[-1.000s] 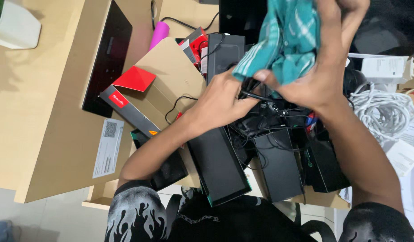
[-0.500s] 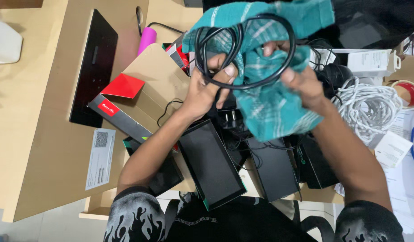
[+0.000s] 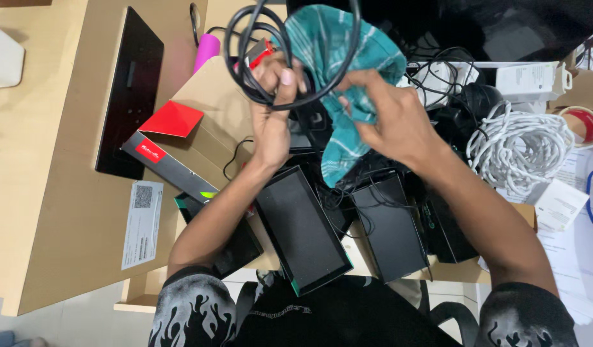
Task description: The person wipes cables, power adapters, and a small white electronic device with a cloth before placing them into a desk drawer.
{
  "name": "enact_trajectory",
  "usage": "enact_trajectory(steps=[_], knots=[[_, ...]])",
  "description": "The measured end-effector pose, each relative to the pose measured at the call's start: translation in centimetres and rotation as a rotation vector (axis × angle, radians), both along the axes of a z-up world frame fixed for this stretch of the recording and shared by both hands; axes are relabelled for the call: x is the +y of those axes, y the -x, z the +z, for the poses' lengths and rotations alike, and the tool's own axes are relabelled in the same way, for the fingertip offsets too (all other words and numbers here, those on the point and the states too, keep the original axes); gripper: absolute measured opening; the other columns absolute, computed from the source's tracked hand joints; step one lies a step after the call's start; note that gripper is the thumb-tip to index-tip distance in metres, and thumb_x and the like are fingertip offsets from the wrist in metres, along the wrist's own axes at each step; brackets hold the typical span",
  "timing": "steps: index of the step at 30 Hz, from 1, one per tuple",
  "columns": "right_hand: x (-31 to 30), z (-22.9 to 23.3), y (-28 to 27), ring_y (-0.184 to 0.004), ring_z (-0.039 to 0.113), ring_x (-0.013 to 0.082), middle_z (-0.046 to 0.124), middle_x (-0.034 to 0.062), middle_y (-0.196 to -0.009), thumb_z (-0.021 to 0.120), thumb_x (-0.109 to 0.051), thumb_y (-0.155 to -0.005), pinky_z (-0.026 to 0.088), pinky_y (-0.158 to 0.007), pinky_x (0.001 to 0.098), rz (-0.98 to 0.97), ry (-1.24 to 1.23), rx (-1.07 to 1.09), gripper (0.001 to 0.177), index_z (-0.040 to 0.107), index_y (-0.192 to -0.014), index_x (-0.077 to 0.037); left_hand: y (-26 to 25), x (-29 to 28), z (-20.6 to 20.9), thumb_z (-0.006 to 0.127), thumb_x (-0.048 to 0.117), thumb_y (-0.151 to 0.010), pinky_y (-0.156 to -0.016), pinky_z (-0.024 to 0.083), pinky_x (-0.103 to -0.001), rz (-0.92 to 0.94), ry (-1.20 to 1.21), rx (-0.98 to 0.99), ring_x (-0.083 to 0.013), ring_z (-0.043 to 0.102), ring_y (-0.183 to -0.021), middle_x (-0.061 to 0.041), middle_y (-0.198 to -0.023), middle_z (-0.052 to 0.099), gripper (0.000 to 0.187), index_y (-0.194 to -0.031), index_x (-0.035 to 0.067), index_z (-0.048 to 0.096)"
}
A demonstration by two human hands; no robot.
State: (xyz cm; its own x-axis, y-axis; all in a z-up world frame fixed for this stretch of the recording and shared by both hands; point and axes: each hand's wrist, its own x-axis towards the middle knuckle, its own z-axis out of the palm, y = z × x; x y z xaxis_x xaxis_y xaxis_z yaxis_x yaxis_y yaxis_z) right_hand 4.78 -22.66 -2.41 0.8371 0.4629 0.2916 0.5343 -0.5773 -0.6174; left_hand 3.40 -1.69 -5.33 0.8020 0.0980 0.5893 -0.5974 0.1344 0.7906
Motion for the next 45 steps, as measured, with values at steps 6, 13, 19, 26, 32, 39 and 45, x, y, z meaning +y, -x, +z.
enact_trajectory(steps=[6,13,19,26,32,39,45], knots=[[-0.5,0.1,0.9,-0.099,0.065,0.0218,0.068,0.0143,-0.118,0.073,-0.024,-0.107,0.054,-0.093,0.0301,0.157,-0.643,-0.015,0.047,0.047,-0.141,-0.006,0.1,0.2,-0.2,0.055,0.037,-0.108,-0.083,0.038,-0.022,-0.055,0.174,0.122,-0.0062,0.045,-0.087,0.004,-0.095,0.049,0.036,-0.133,0.011,0.050],[4.6,-0.6,2.8,-0.132,0.047,0.0561,0.044,0.0332,-0.142,0.086,-0.038,-0.074,0.042,-0.112,0.0588,0.245,-0.245,-0.548,0.108,0.019,-0.152,-0.003,1.1,0.0,-4.9,0.055,0.028,-0.115,-0.093,0.044,-0.033,-0.455,0.455,0.510,-0.0151,0.054,-0.104,-0.005,-0.112,0.059,0.033,-0.136,0.003,0.056],[2.4,-0.8,3.0,-0.112,0.068,0.0408,0.061,0.0202,-0.135,0.084,-0.013,-0.074,0.058,-0.096,0.0466,0.218,-0.077,-0.281,0.099,0.028,-0.156,-0.006,1.0,0.0,-4.5,0.057,0.015,-0.110,-0.098,0.027,-0.046,-0.394,0.442,0.723,-0.0240,0.039,-0.111,-0.015,-0.128,0.047,0.048,-0.155,-0.001,0.046],[2.0,1.3,4.3,-0.080,0.071,0.0362,0.069,0.0160,-0.087,0.082,-0.014,-0.081,0.056,-0.073,0.0463,0.033,0.005,-0.214,0.088,0.034,-0.153,-0.002,1.9,-0.7,-1.7,0.051,0.037,-0.120,-0.130,0.027,-0.032,-0.560,0.191,0.216,-0.0157,0.030,-0.152,-0.010,-0.168,0.029,0.051,-0.161,0.011,0.036],[1.1,2.1,2.9,-0.078,0.071,0.0357,0.070,0.0144,-0.076,0.075,-0.014,-0.074,0.044,-0.106,0.0550,0.192,0.010,-0.094,0.069,0.049,-0.137,-0.002,1.4,0.1,0.0,0.047,0.043,-0.117,-0.129,0.023,-0.033,-0.421,0.146,0.086,-0.0179,0.029,-0.157,-0.008,-0.139,0.046,0.040,-0.134,0.007,0.051],[-1.4,0.4,-0.2,-0.094,0.075,0.0216,0.076,0.0115,-0.102,0.084,-0.031,-0.079,0.059,-0.088,0.0367,0.338,0.002,0.502,0.064,0.056,-0.130,-0.004,1.2,1.2,1.2,0.038,0.044,-0.118,-0.119,0.032,-0.041,-0.564,0.432,0.171,-0.0230,0.054,-0.140,0.000,-0.116,0.051,0.040,-0.096,0.011,0.043],[-4.1,-0.8,-3.0,-0.109,0.073,0.0167,0.075,0.0064,-0.115,0.079,-0.029,-0.088,0.058,-0.099,0.0358,0.382,-0.198,0.543,0.059,0.056,-0.137,-0.006,1.2,2.1,0.5,0.034,0.045,-0.122,-0.109,0.040,-0.040,-0.605,0.660,0.170,-0.0181,0.062,-0.095,0.000,-0.096,0.050,0.042,-0.097,0.012,0.042]])
